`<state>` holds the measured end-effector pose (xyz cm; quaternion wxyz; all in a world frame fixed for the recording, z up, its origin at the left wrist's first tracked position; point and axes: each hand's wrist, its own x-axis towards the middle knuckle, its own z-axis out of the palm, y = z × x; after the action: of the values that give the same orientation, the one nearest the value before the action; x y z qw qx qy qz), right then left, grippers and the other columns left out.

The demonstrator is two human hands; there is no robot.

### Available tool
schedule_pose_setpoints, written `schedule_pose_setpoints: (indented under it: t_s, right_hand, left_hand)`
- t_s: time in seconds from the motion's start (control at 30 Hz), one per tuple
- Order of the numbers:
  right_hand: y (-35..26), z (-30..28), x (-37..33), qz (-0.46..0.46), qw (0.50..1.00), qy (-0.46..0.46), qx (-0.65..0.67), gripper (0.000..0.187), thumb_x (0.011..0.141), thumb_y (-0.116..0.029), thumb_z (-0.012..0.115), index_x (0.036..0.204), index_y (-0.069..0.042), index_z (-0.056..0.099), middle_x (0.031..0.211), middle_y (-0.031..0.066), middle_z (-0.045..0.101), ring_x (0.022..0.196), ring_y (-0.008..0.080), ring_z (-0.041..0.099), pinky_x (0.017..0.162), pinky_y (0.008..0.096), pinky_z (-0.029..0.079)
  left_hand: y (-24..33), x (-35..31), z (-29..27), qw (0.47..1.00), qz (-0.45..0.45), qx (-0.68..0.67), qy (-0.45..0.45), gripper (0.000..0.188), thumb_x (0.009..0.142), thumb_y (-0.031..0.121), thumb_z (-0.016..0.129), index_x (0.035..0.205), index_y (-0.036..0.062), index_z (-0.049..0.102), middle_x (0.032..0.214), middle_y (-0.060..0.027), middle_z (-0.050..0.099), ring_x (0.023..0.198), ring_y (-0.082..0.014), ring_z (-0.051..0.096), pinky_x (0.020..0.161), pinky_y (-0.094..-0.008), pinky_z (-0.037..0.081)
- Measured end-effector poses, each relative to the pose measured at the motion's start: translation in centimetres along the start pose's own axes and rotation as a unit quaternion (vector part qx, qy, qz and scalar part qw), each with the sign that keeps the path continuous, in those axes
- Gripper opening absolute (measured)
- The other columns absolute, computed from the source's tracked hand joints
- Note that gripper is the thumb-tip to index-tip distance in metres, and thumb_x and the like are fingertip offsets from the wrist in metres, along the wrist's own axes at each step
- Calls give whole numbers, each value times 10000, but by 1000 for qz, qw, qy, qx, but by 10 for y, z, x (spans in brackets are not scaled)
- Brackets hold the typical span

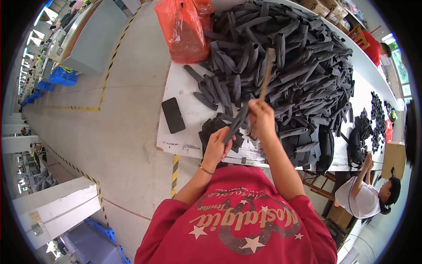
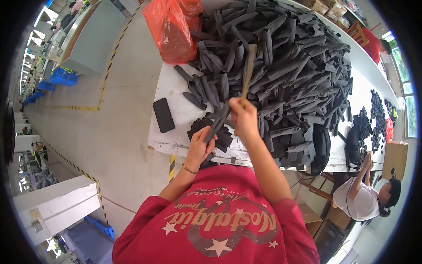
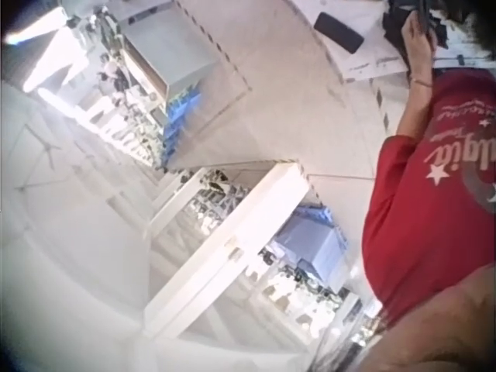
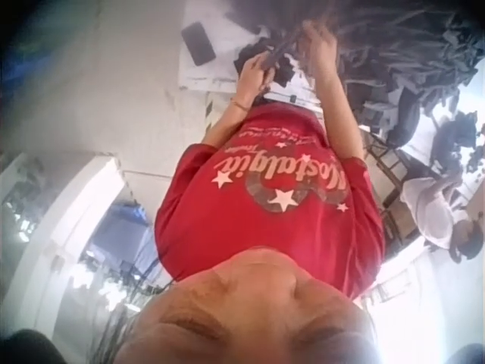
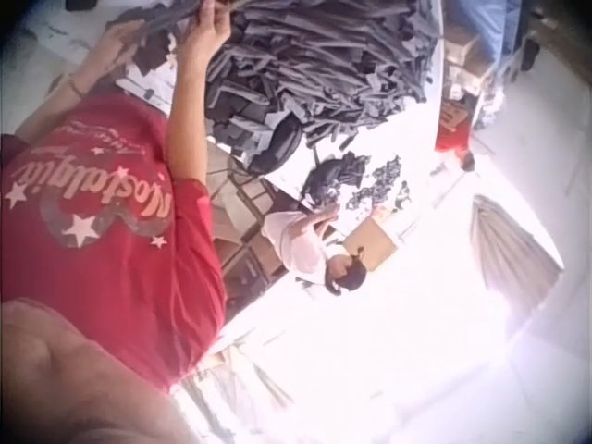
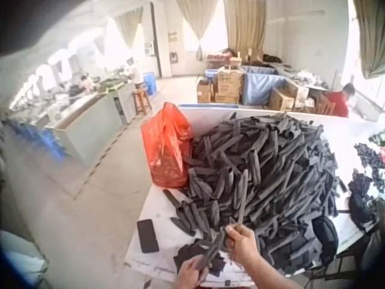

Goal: Cleaning or finishing small grey foam components using a wooden stick tool at a workbench.

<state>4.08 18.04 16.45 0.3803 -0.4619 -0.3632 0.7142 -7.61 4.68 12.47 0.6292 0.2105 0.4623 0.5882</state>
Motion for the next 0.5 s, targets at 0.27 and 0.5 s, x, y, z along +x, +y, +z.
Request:
schedule_pose_setpoints:
  t_s: [0.27, 0.5]
  right_hand:
    - [8, -1, -7, -26, 988, -14, -149, 245, 914, -220, 604, 1000, 9, 613, 683, -19, 506, 471, 51, 395, 442, 194, 292]
    - [-16, 9, 44, -173, 977, -27, -120, 174, 881, -127, 635, 997, -3, 597, 693, -4, 558, 517, 57, 494, 496, 205, 401]
  left_hand:
    - [-12, 0, -16, 998, -10, -8, 69, 378, 1001, 342, 437, 789, 50, 551, 470, -12, 444, 314, -66, 326, 298, -215, 235]
    - [7, 25, -41, 988, 15, 108, 106, 349, 993, 314, 459, 841, 32, 597, 522, -9, 482, 355, -61, 380, 343, -202, 282]
